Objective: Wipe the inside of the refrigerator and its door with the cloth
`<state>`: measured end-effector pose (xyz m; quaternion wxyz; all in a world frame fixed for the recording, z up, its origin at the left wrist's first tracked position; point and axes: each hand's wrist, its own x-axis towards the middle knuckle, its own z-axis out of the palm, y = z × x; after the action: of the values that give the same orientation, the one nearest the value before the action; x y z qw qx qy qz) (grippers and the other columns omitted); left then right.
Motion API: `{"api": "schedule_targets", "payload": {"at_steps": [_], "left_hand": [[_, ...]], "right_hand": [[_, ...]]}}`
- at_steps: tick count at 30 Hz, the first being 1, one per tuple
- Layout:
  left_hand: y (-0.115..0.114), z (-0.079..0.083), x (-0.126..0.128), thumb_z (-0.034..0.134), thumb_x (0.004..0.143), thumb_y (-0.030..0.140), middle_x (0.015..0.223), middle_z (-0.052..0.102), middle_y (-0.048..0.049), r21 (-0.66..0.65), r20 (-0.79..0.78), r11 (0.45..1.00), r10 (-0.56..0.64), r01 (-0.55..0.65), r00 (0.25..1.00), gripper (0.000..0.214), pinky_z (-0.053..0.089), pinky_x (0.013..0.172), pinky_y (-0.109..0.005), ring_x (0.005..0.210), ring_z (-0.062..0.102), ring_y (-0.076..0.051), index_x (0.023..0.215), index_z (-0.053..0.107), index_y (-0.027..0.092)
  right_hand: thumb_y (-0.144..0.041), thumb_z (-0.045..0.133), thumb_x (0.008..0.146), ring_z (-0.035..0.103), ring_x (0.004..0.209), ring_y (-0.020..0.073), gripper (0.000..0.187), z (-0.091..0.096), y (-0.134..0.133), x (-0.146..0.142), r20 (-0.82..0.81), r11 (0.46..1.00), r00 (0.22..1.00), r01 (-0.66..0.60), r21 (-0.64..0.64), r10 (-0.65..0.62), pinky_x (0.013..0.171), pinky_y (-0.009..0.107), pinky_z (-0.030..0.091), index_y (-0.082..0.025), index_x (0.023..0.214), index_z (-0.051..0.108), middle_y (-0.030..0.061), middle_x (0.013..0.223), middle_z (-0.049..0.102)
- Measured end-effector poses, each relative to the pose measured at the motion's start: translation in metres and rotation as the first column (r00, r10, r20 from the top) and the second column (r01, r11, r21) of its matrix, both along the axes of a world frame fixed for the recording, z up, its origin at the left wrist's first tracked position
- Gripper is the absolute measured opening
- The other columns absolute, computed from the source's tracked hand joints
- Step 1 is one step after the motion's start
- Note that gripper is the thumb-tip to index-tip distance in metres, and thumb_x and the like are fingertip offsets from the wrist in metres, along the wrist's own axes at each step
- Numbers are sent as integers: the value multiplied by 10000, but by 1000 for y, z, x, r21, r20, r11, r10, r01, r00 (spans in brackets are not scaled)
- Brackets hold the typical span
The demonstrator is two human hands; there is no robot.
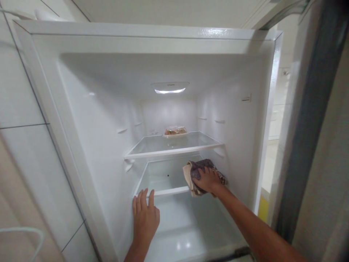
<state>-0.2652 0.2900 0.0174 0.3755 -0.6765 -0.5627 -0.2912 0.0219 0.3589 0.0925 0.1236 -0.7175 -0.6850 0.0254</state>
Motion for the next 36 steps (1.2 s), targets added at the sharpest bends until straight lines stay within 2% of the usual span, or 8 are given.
{"api": "schedule_targets", "payload": {"at_steps": [5, 10, 15, 20, 23, 25, 28, 36], "left_hand": [[5, -10, 1, 539, 799, 75, 1336, 556, -188, 29, 44, 999, -23, 21, 999, 487, 348, 1156, -603, 1304, 486, -355, 1283, 568, 118], [14, -21, 6, 571, 760, 86, 1337, 509, -230, 114, 76, 993, -20, 11, 997, 533, 342, 1134, -659, 1354, 421, -402, 1291, 528, 88], [23, -31, 8, 573, 752, 82, 1335, 499, -226, 171, 94, 985, -46, 30, 994, 550, 344, 1117, -683, 1367, 400, -403, 1298, 508, 102], [25, -36, 3, 567, 756, 76, 1308, 504, -233, 191, 77, 982, -14, -1, 997, 497, 356, 1105, -677, 1362, 397, -399, 1252, 534, 86], [23, -37, -4, 557, 764, 67, 1306, 530, -213, 185, 22, 983, -20, 15, 1000, 509, 365, 1109, -648, 1327, 439, -372, 1272, 540, 104], [21, -36, -9, 567, 769, 71, 1316, 542, -210, 161, -7, 986, -37, 38, 999, 533, 367, 1111, -639, 1308, 461, -369, 1300, 534, 107], [18, -34, -13, 585, 776, 80, 1327, 551, -213, 144, -8, 988, -51, 52, 999, 542, 359, 1121, -632, 1323, 459, -374, 1315, 533, 110], [20, -35, -15, 581, 802, 100, 1340, 570, -183, 141, 3, 987, -76, 75, 997, 612, 337, 1150, -619, 1348, 459, -346, 1400, 471, 159]], "right_hand": [[-542, 490, 870, 404, 1393, 399, 666, 2, 38, -2, 14, 998, 1000, -19, 58, 18, 1140, 553, 227, -188, 1434, 502, 234, 1491, 457], [-506, 402, 908, 385, 1386, 451, 676, 5, 82, -35, -13, 997, 999, 39, 65, -38, 1103, 642, 211, -92, 1437, 485, 313, 1475, 432], [-526, 347, 916, 308, 1441, 446, 689, 10, 105, -112, -52, 997, 995, -82, 6, 82, 1121, 664, 155, -152, 1488, 434, 258, 1560, 354], [-582, 324, 900, 223, 1501, 375, 713, 16, 92, -209, -93, 931, 928, -364, -33, 360, 1181, 607, 124, -238, 1522, 382, 137, 1635, 278], [-569, 299, 905, 201, 1510, 365, 720, 18, 83, -233, -111, 897, 893, -441, -31, 436, 1184, 607, 136, -206, 1522, 382, 136, 1644, 257], [-583, 291, 906, 201, 1509, 364, 721, 16, 83, -228, -112, 892, 887, -452, -18, 448, 1185, 609, 130, -218, 1521, 382, 126, 1643, 263], [-614, 294, 904, 219, 1504, 355, 719, 11, 91, -200, -96, 906, 902, -424, -5, 421, 1190, 587, 131, -245, 1513, 395, 112, 1633, 294], [-581, 334, 934, 344, 1440, 347, 645, 1, 107, -77, -9, 978, 979, -205, 49, 206, 1163, 571, 188, -241, 1466, 464, 152, 1566, 406]]}}
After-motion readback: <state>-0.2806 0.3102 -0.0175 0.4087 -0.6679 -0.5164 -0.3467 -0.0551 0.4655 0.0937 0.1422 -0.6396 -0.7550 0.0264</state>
